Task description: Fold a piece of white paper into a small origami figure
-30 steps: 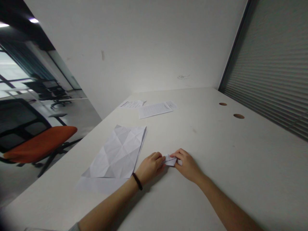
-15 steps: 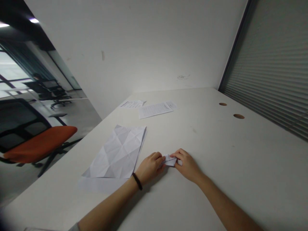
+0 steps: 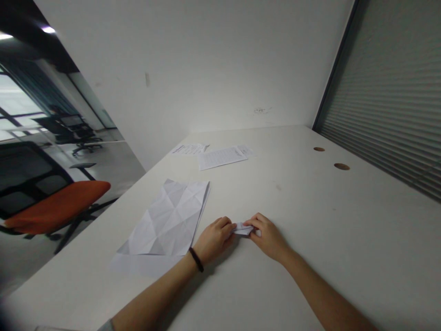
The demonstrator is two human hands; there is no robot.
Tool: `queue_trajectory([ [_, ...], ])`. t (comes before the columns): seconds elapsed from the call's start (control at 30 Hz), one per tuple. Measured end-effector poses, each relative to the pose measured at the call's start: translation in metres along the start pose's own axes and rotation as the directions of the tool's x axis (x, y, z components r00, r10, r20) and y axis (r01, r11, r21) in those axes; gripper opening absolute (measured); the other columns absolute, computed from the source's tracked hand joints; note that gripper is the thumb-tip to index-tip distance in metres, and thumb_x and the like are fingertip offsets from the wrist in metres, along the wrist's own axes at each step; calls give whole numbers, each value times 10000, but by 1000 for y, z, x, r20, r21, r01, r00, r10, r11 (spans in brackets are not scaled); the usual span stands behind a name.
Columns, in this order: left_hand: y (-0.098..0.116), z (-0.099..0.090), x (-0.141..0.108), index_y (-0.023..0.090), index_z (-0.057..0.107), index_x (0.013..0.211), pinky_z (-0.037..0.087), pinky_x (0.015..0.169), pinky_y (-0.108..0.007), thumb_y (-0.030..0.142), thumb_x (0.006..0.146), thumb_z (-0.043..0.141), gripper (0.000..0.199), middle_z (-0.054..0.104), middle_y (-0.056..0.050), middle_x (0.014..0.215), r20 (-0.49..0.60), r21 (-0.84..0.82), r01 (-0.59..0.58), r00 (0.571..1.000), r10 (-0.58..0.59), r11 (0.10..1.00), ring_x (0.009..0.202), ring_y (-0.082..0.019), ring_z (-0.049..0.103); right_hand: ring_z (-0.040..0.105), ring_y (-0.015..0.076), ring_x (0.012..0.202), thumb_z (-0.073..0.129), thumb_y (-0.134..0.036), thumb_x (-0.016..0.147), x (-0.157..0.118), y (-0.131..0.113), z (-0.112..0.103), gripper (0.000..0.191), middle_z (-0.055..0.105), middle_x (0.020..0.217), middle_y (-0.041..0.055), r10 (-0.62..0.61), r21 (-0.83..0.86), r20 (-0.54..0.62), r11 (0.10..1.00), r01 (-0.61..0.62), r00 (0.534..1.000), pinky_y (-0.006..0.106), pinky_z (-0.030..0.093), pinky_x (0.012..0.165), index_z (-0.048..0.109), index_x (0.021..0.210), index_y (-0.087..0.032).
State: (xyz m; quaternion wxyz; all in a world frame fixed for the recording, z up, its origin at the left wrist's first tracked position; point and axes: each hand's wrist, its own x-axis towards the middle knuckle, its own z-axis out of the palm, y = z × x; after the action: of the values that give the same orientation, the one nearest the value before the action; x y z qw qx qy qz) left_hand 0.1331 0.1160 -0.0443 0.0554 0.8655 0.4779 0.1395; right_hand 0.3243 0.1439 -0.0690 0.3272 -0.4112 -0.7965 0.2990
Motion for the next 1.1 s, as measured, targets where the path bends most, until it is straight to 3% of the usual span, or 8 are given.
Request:
queue_trajectory([
  [0.1,-1,3,0,159,599,859,435,742,-242,175,837,441,161,555,-52,871,-129,-164,-15,992,-7,986,796,-140,529,521,142,717,511,-241,795,0,-4,-2,112,544,823,28,-28,-4,-25,1000,28,999,256,430,625,614,812,-200],
  [0.17,-2,6,0,154,608,827,428,714,-214,176,838,435,175,568,-43,841,-171,-288,-10,984,-41,958,756,-122,534,517,142,710,477,-282,826,0,-6,-2,170,545,786,29,-50,-6,-31,999,49,998,256,423,628,595,746,-190],
  [0.27,-4,9,2,163,594,877,407,631,-188,155,821,442,161,582,-2,743,-123,-416,47,986,-108,908,661,-101,523,520,140,671,471,-294,831,1,-6,-1,186,563,712,15,-31,1,-2,1000,31,1000,255,421,623,589,734,-188],
  [0.4,-7,10,4,172,558,937,378,588,-182,133,799,457,175,578,27,703,-74,-474,78,989,-128,877,621,-94,505,567,157,761,509,-279,799,2,-4,2,193,632,868,40,28,74,-16,997,-27,999,268,446,679,596,946,-191],
  [0.77,-9,20,8,176,609,849,415,680,-217,77,802,446,197,578,-26,799,-172,-346,-27,985,-35,938,738,-128,524,588,151,781,464,-82,744,3,5,4,255,646,827,40,-103,106,-30,989,106,994,278,470,716,676,822,-202],
  [0.9,-12,17,8,195,631,874,425,736,-243,64,792,472,222,598,-32,829,-180,-238,-90,983,48,967,804,-144,524,580,144,765,461,-79,757,2,5,4,271,629,826,36,-133,-12,-12,991,133,991,272,472,702,679,851,-210],
  [1.1,-10,7,4,206,630,940,441,720,-250,147,817,493,194,607,-29,859,-57,-34,-155,987,153,987,804,-151,527,537,158,831,442,-87,771,-3,-6,-2,315,583,899,54,-214,-253,82,940,228,973,301,449,762,663,946,-229],
])
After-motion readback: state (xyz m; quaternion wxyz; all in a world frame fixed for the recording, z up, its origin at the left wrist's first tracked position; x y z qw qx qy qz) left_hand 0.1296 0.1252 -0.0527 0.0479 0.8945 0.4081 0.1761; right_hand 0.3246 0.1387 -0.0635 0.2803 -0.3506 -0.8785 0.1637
